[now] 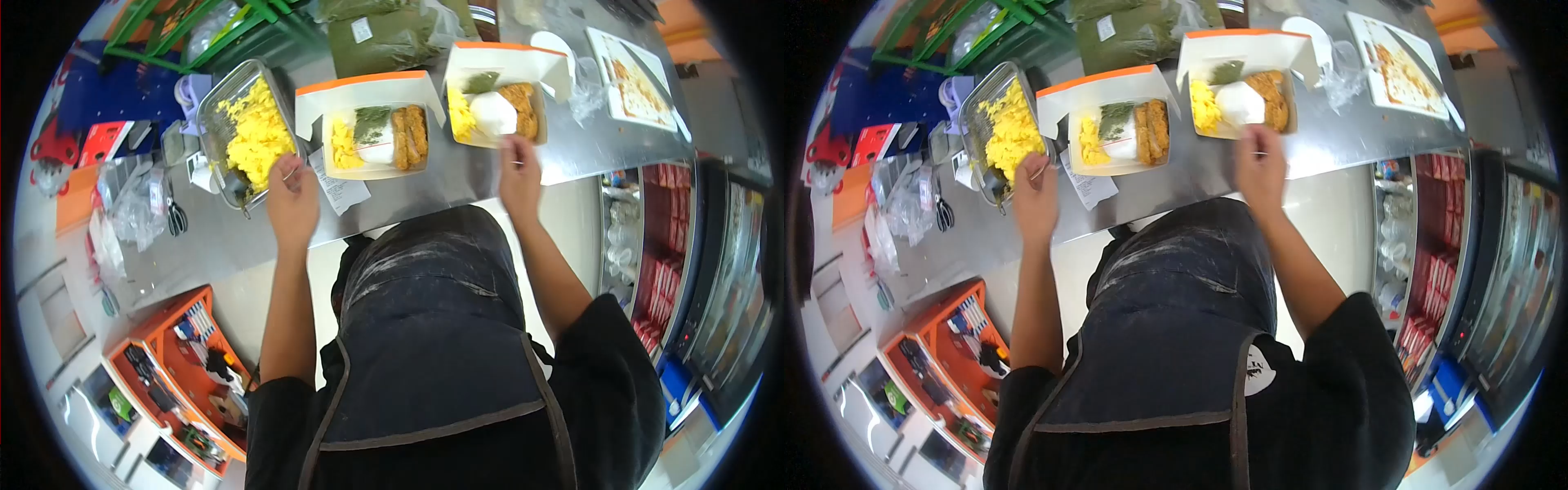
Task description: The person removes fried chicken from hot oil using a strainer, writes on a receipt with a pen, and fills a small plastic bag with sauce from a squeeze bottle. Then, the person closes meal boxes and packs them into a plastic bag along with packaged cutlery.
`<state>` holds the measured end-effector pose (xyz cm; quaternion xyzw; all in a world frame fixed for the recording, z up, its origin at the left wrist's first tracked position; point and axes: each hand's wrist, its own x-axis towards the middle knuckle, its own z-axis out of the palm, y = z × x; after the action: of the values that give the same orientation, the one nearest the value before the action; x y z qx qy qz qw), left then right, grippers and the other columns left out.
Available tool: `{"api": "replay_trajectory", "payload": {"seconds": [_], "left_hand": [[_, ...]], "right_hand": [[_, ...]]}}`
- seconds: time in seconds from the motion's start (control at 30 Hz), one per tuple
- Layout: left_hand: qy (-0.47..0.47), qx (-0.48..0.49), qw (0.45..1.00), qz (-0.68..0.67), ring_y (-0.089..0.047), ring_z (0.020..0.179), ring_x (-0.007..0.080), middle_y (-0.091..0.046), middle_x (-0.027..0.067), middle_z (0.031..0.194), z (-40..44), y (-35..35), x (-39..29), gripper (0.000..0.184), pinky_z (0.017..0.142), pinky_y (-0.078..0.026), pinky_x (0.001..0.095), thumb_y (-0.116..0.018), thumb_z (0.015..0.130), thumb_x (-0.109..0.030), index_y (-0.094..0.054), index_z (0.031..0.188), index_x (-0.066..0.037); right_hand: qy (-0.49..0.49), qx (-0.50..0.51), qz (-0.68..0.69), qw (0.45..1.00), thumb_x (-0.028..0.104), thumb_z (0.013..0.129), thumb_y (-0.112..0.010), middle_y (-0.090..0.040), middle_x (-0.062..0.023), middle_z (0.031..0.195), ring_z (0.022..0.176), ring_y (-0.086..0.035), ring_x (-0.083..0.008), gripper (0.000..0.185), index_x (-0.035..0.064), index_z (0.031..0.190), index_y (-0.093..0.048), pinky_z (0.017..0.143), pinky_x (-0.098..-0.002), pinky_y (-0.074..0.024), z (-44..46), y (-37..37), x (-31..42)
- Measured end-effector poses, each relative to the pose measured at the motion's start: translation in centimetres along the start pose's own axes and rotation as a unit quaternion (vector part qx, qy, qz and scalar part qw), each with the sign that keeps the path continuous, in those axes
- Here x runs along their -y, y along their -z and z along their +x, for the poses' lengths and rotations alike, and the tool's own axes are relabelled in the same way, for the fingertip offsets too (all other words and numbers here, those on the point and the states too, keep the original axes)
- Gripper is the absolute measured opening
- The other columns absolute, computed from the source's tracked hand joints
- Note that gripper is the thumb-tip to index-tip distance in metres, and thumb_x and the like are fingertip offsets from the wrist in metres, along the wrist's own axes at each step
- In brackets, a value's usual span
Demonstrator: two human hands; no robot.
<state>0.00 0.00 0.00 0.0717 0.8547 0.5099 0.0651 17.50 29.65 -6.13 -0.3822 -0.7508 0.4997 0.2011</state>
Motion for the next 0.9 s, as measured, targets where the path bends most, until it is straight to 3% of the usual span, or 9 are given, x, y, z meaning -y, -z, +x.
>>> {"api": "replay_trajectory", "payload": {"seconds": [0.1, 0.17, 0.2, 0.33, 0.4, 0.57, 0.63, 0.8, 0.9], "left_hand": [[0.079, -0.008, 0.997, 0.015, -0.065, 0.099, 0.033, -0.063, 0.022, 0.118, -1.4, -4.1, 1.1, 0.048, 0.086, -0.053, 0.0383, -0.068, 0.086, -0.02, -0.055, 0.125, 0.005], [-0.087, -0.048, 0.979, 0.177, -0.067, 0.092, 0.0344, -0.065, 0.0234, 0.111, -0.7, -4.1, 1.8, 0.05, 0.082, -0.054, 0.0395, -0.068, 0.084, -0.022, -0.054, 0.122, 0.008], [-0.082, -0.054, 0.978, 0.185, -0.067, 0.092, 0.0344, -0.065, 0.0234, 0.111, 0.4, -4.0, 1.9, 0.05, 0.082, -0.054, 0.0395, -0.068, 0.084, -0.022, -0.054, 0.122, 0.008], [0.07, 0.044, 0.963, 0.257, -0.069, 0.086, 0.0309, -0.07, 0.0205, 0.09, 6.0, -3.5, -0.2, 0.052, 0.077, -0.053, 0.0394, -0.068, 0.082, -0.037, -0.062, 0.109, 0.006], [0.06, 0.063, 0.971, 0.224, -0.069, 0.086, 0.0315, -0.07, 0.0202, 0.089, 7.3, -3.8, 0.1, 0.051, 0.077, -0.053, 0.0391, -0.067, 0.081, -0.041, -0.065, 0.104, 0.004], [0.118, 0.161, 0.967, 0.156, -0.069, 0.085, 0.0352, -0.071, 0.0196, 0.086, 10.0, -5.2, 1.3, 0.049, 0.076, -0.053, 0.0396, -0.067, 0.08, -0.048, -0.069, 0.093, -0.001], [0.059, 0.211, 0.936, 0.275, -0.069, 0.085, 0.0364, -0.07, 0.02, 0.084, 10.0, -4.9, 0.9, 0.05, 0.076, -0.053, 0.0403, -0.065, 0.082, -0.05, -0.071, 0.09, -0.001], [0.005, 0.214, 0.925, 0.315, -0.067, 0.09, 0.0414, -0.067, 0.032, 0.088, 10.6, -5.4, 2.4, 0.056, 0.082, -0.054, 0.0436, -0.057, 0.088, -0.042, -0.065, 0.095, 0.013], [-0.005, 0.234, 0.928, 0.29, -0.069, 0.083, 0.0384, -0.068, 0.0291, 0.083, 11.1, -5.8, 1.9, 0.054, 0.078, -0.055, 0.0415, -0.057, 0.089, -0.04, -0.064, 0.095, 0.014]], "right_hand": [[0.088, -0.219, -0.143, 0.961, 0.029, 0.095, -0.061, -0.059, -0.0135, 0.11, 0.089, -0.056, -0.0176, 0.044, -0.001, 0.127, -0.052, 0.078, -0.0312, -0.0493, 5.9, 4.6, -3.6], [-0.094, -0.073, -0.029, 0.992, 0.034, 0.097, -0.058, -0.057, -0.0142, 0.116, 0.091, -0.055, -0.0178, 0.053, -0.0039, 0.132, -0.047, 0.082, -0.032, -0.048, 7.0, 6.0, -2.3], [-0.163, -0.009, 0.013, 0.986, 0.038, 0.099, -0.053, -0.056, -0.0137, 0.122, 0.1, -0.056, -0.0184, 0.054, -0.0017, 0.135, -0.047, 0.085, -0.0326, -0.0471, 8.0, 6.5, -1.8], [-0.151, 0.124, 0.068, 0.978, 0.035, 0.103, -0.046, -0.056, -0.0108, 0.126, 0.104, -0.058, -0.0172, 0.05, 0.0034, 0.141, -0.044, 0.082, -0.0303, -0.0508, 9.5, 7.6, -1.4], [-0.108, 0.182, 0.011, 0.977, 0.036, 0.103, -0.045, -0.053, -0.0077, 0.132, 0.111, -0.056, -0.0159, 0.053, 0.0046, 0.145, -0.039, 0.085, -0.0317, -0.0532, 9.9, 8.3, -1.8], [-0.057, 0.21, -0.045, 0.975, 0.025, 0.102, -0.047, -0.052, -0.0102, 0.132, 0.114, -0.057, -0.0194, 0.052, 0.0028, 0.147, -0.033, 0.083, -0.0347, -0.0595, 11.5, 10.3, -2.6], [-0.123, 0.204, -0.047, 0.97, 0.02, 0.1, -0.047, -0.053, -0.0122, 0.132, 0.113, -0.058, -0.0208, 0.053, 0.0024, 0.147, -0.033, 0.082, -0.0371, -0.0598, 10.5, 9.2, 0.1], [-0.15, 0.232, -0.034, 0.96, 0.014, 0.096, -0.044, -0.055, -0.014, 0.123, 0.105, -0.062, -0.0216, 0.049, -0.0007, 0.143, -0.04, 0.076, -0.0362, -0.0624, 10.6, 7.4, 0.3], [-0.115, 0.198, -0.069, 0.971, 0.009, 0.094, -0.042, -0.058, -0.0136, 0.113, 0.092, -0.065, -0.0198, 0.049, -0.0071, 0.14, -0.041, 0.072, -0.0348, -0.0636, 11.1, 7.5, -0.3]]}}
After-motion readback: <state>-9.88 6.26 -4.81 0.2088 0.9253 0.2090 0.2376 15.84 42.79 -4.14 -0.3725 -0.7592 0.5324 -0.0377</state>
